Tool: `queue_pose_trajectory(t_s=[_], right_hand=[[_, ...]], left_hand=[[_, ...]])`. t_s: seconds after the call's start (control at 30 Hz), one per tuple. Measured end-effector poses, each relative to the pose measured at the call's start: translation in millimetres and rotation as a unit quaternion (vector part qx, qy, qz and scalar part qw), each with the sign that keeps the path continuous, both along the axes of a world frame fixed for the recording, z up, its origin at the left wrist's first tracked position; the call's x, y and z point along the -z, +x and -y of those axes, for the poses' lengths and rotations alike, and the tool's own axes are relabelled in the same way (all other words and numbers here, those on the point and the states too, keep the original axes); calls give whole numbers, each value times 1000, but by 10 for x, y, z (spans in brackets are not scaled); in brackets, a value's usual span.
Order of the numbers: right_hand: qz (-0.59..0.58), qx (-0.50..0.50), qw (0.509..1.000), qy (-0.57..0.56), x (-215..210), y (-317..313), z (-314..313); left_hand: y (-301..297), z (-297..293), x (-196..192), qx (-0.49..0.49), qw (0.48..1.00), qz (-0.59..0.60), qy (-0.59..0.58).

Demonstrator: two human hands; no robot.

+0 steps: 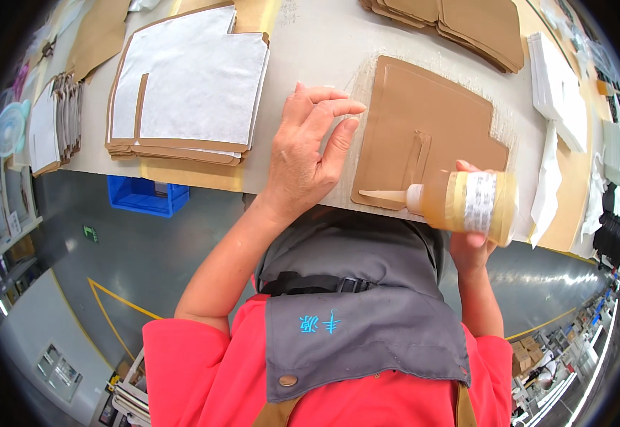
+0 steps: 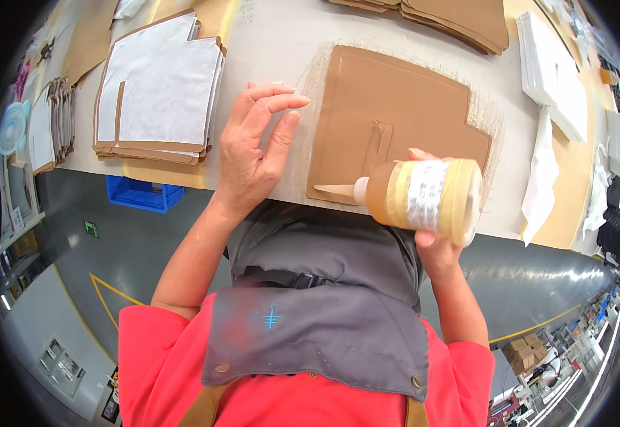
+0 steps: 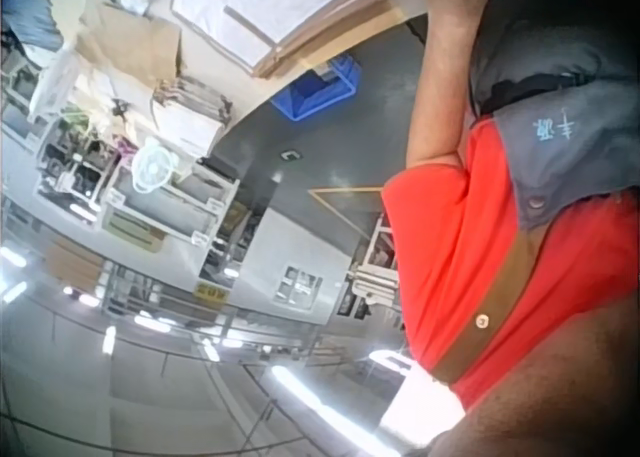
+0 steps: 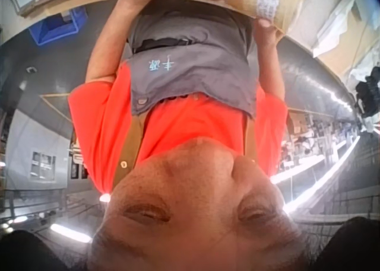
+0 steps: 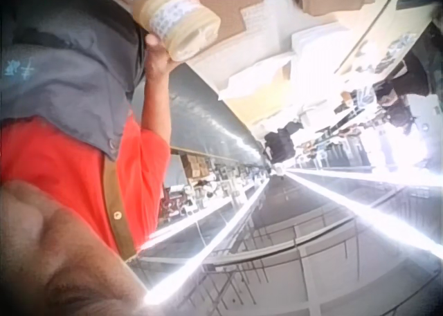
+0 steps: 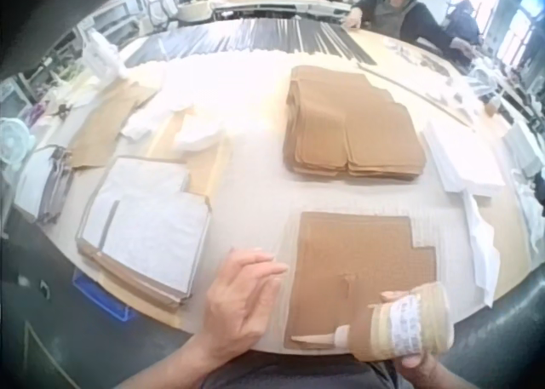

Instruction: The person applies glue from a squeeze bottle onto brown cardboard pieces and then places white paper cutouts on top, pressing them down to adhere. The person repeats this process for multiple units, stacking the finished items on the table.

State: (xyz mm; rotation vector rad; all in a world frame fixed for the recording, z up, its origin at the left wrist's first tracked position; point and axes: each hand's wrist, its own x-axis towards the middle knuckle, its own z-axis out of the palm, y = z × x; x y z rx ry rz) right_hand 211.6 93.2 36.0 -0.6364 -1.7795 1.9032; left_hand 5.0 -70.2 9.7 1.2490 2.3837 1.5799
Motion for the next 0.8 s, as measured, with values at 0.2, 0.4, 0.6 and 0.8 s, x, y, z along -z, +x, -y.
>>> queue_pose_trajectory(t_s=[0.2, 0.4, 0.6, 0.8], right_hand=[[-94, -42, 990, 93, 132, 188, -87], [-124, 164, 938, -278, -282, 456, -649], [36, 267, 963, -25, -799, 1674, -2828], [516, 236, 738, 366, -459, 1805, -3464]], left_hand=[[-6, -2, -13, -2, 1000, -2, -9], [0, 13, -17, -6, 999, -17, -37], [23, -16, -124, -6, 998, 6, -67], [47, -39, -69, -9, 998, 18, -54]])
